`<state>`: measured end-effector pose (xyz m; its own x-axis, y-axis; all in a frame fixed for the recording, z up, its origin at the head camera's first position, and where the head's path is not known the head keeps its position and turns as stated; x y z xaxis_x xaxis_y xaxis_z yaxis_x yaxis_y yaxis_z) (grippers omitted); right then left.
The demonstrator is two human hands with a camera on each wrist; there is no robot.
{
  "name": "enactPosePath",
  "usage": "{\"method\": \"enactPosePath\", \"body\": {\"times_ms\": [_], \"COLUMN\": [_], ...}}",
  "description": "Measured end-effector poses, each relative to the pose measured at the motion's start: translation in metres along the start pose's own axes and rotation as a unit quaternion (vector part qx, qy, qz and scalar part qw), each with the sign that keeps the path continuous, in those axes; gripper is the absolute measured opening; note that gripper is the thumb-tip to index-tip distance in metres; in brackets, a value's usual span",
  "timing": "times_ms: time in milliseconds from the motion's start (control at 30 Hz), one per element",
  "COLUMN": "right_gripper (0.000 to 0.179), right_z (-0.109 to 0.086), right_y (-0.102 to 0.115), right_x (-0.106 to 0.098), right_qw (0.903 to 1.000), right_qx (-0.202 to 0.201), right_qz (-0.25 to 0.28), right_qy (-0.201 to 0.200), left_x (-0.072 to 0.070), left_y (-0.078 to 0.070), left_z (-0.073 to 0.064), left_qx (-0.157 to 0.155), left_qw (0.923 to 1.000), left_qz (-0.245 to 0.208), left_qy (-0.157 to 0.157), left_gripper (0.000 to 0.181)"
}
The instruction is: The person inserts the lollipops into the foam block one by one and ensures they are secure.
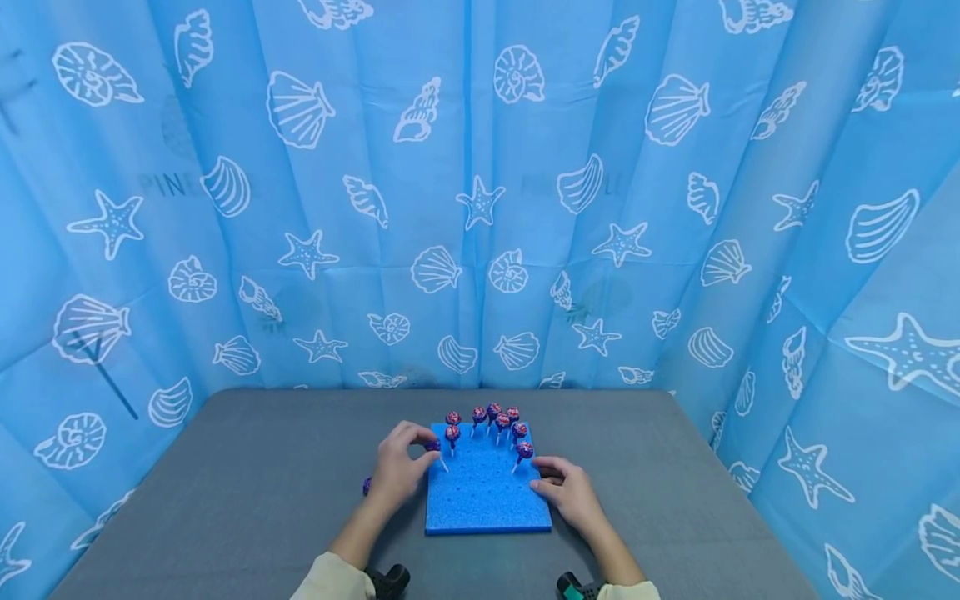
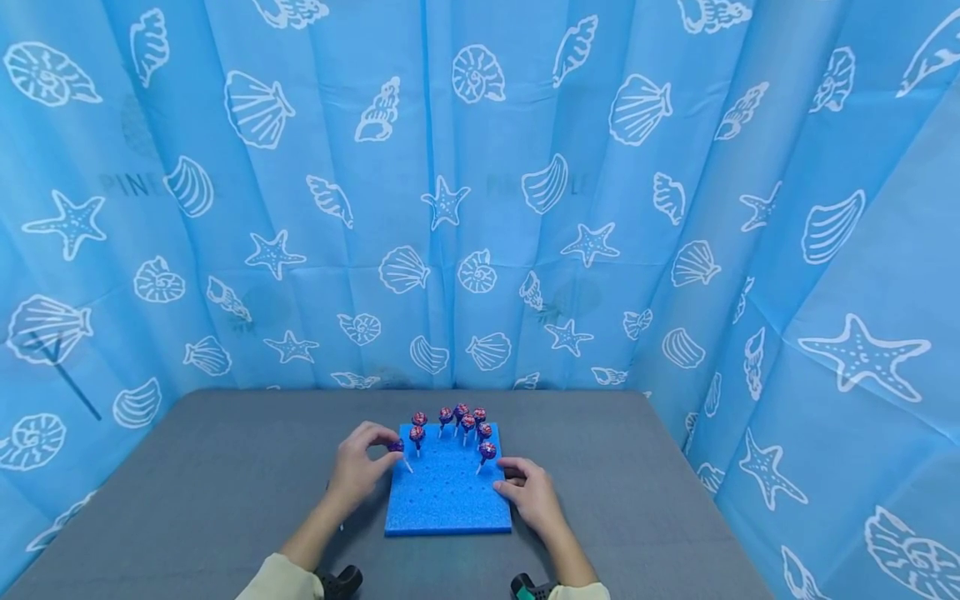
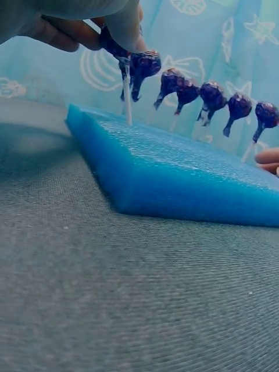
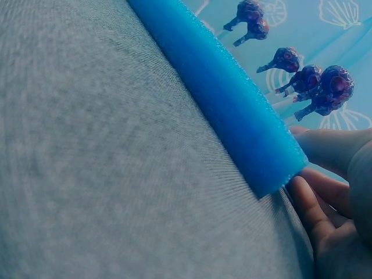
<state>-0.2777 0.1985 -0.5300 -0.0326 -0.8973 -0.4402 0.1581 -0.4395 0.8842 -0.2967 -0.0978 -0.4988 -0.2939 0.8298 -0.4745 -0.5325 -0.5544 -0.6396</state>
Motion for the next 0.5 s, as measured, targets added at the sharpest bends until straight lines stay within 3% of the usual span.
{"method": "enactPosePath", "body": {"times_ms": [200, 500], "right_gripper": [0.030, 0.029], "right_z": [-0.0001, 0.0005], "right_y": [-0.0002, -0.0013], "right_x": [-0.0004, 0.0000], "right_qw": [1.0000, 1.0000], "right_qx": [-0.001, 0.003], "right_qz": [-0.001, 0.001], "right_qy": [-0.001, -0.003], "left_x": [0.0044, 0.0106], "left_y": [-0.0043, -0.0084], "left_z": [0.0018, 0.0036], "left_qx": [0.017, 0.043], "left_qw": [0.9996, 0.9989], "left_qz": [0.020, 0.016], "left_qy": [0.003, -0.006], "left_gripper": [0.024, 0.027]}}
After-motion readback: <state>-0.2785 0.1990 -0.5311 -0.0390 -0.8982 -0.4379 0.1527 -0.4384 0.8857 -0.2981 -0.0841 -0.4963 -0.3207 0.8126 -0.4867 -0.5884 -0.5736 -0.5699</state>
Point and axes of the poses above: each hand's wrist, its own z-axis towards the middle knuckle, its own x-axis out of the palm, y = z × x, the point moved 1 cm from there along z, towards the middle knuckle, and after that the axes turned 3 degrees about z, right-handed, at the moved point
